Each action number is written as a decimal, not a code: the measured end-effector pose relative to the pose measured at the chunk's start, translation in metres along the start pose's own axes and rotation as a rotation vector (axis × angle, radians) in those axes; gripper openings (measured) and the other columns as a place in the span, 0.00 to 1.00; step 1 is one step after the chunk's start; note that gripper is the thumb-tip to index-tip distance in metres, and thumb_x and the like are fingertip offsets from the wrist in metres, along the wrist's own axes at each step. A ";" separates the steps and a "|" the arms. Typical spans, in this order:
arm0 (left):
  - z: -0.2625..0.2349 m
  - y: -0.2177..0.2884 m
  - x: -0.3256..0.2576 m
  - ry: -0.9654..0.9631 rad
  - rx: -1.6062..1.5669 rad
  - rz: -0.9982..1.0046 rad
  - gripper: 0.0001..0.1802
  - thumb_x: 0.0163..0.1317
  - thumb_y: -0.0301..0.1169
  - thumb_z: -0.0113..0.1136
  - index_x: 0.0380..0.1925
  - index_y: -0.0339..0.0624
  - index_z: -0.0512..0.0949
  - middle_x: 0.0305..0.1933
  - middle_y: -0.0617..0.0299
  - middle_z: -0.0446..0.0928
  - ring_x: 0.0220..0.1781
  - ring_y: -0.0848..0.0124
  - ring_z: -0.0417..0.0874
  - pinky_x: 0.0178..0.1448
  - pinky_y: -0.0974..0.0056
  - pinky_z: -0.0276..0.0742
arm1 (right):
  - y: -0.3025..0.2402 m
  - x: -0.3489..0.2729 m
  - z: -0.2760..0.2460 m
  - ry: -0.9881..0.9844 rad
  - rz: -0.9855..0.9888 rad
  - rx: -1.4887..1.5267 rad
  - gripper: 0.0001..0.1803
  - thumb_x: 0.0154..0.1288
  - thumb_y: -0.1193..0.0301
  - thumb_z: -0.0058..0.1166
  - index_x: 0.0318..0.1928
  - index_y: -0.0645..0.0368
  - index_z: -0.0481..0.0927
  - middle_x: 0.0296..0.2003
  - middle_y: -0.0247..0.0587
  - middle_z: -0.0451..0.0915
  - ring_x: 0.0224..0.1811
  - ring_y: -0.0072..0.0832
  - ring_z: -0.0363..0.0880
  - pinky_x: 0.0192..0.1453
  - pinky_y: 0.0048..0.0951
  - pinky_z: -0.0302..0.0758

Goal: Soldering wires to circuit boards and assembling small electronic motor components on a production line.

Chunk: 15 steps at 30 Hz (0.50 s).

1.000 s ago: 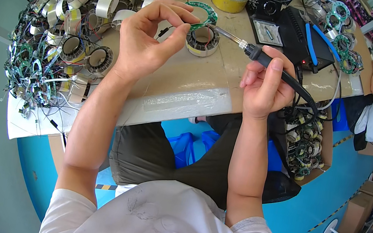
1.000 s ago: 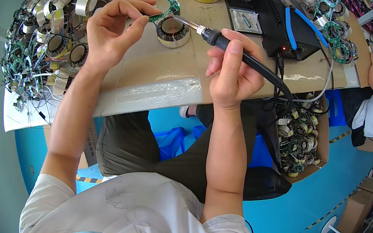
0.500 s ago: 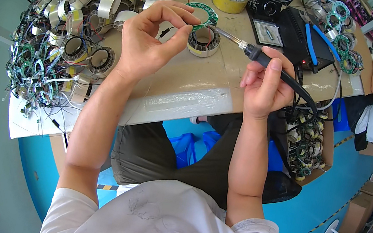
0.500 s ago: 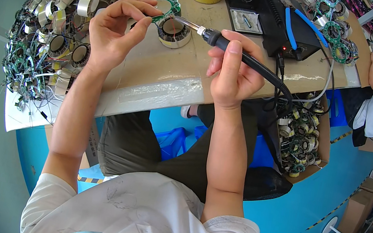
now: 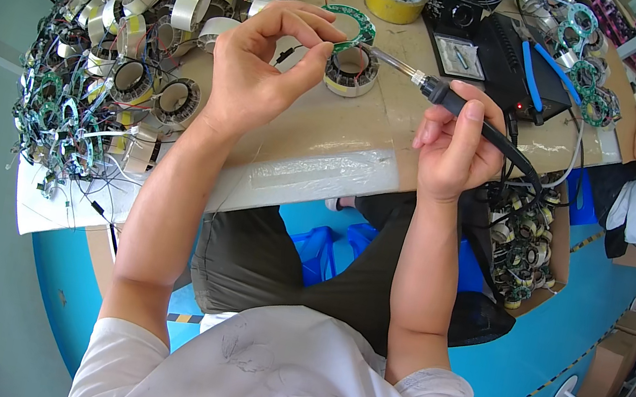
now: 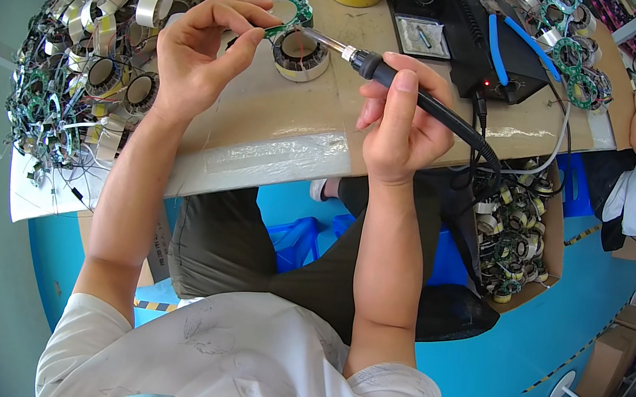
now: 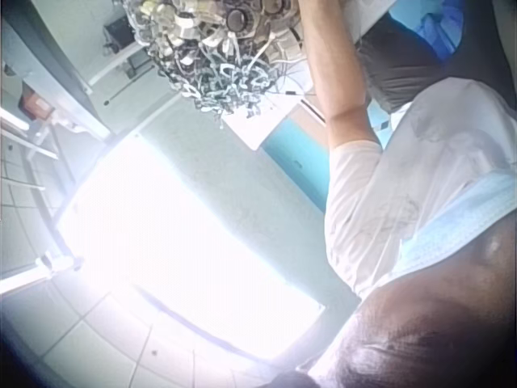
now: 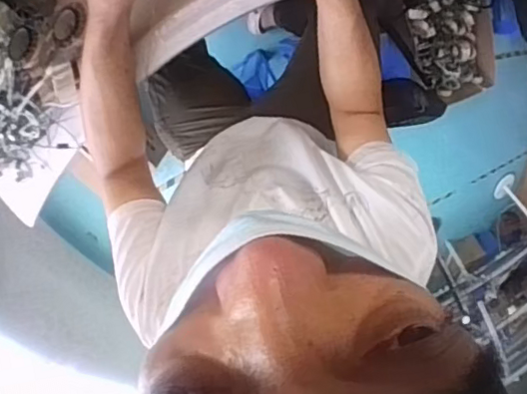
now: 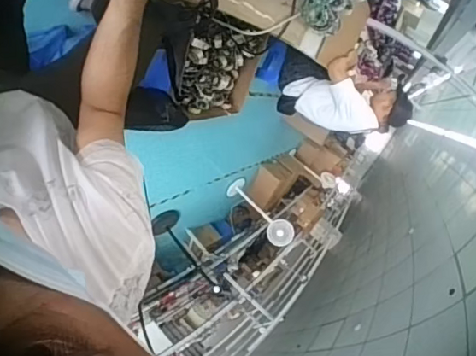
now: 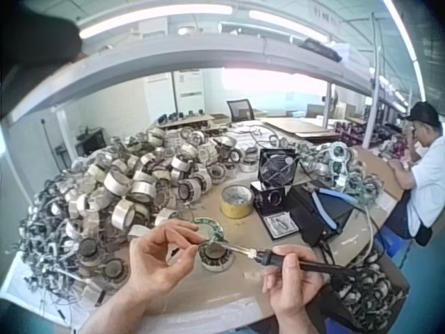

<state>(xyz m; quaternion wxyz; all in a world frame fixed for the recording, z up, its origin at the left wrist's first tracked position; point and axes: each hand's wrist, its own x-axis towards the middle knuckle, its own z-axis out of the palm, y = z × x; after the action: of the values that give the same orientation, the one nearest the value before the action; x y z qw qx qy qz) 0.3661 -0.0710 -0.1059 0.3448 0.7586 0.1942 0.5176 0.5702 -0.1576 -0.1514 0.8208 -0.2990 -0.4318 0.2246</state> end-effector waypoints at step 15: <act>0.000 -0.004 -0.003 0.016 -0.022 0.006 0.04 0.58 0.16 0.62 0.31 0.34 0.78 0.43 0.55 0.86 0.59 0.61 0.81 0.67 0.56 0.73 | 0.002 -0.003 -0.002 0.020 -0.010 0.034 0.14 0.78 0.66 0.49 0.50 0.66 0.78 0.24 0.42 0.80 0.15 0.16 0.67 0.16 0.19 0.66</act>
<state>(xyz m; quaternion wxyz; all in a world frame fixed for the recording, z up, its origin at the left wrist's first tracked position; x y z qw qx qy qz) 0.3652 -0.0702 -0.1101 0.3502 0.7511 0.1891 0.5267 0.5696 -0.1587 -0.1555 0.8312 -0.2849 -0.4212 0.2249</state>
